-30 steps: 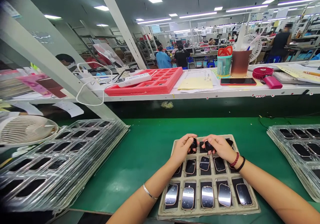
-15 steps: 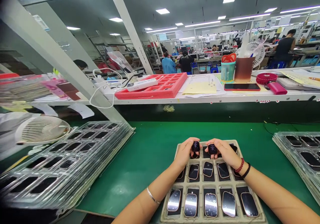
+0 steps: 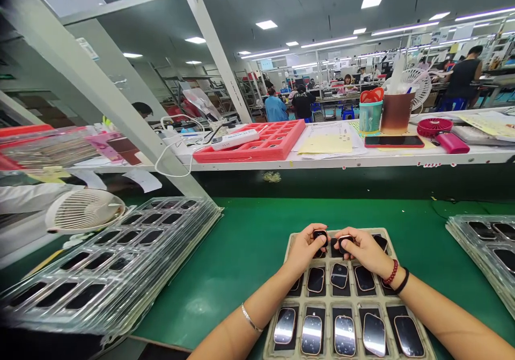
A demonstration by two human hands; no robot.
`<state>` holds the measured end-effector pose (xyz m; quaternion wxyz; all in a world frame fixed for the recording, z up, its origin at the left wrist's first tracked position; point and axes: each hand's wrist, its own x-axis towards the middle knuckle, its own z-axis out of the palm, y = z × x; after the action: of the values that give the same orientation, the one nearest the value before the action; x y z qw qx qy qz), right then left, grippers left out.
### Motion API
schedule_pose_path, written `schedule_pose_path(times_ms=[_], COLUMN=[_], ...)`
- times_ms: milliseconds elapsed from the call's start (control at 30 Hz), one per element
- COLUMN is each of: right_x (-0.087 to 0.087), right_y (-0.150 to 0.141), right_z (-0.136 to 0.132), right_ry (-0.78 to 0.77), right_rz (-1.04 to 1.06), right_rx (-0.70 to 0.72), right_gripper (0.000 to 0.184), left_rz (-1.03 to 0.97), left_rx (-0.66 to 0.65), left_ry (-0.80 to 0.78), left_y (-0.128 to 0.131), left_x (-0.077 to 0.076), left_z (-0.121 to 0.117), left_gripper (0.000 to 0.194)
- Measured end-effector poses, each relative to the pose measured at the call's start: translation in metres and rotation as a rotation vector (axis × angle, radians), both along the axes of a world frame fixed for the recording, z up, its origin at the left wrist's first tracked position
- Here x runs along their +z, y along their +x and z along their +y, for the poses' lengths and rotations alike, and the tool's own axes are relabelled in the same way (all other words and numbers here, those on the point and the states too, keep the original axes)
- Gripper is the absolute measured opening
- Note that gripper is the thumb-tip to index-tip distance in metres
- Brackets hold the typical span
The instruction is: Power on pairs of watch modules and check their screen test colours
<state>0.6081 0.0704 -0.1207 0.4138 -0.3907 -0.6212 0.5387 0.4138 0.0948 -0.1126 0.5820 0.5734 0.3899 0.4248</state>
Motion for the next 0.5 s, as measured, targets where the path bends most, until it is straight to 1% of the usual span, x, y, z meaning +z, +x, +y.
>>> schedule_pose_path(times_ms=[233, 400, 500], right_x=[-0.0001, 0.0018, 0.0018], right_y=[-0.0002, -0.0016, -0.0014], right_z=[-0.0019, -0.0040, -0.0042], right_ry=[0.078, 0.060, 0.071], right_rz=[-0.011, -0.030, -0.012], right_rx=[0.022, 0.012, 0.015], right_gripper=[0.042, 0.046, 0.050], left_rz=[0.049, 0.141, 0.145], left_rx=[0.016, -0.018, -0.033], left_ry=[0.085, 0.089, 0.093], left_y=[-0.0009, 0.0007, 0.0012], left_x=[-0.0038, -0.0014, -0.0022], left_z=[-0.0009, -0.0058, -0.0064], left_gripper=[0.059, 0.071, 0.074])
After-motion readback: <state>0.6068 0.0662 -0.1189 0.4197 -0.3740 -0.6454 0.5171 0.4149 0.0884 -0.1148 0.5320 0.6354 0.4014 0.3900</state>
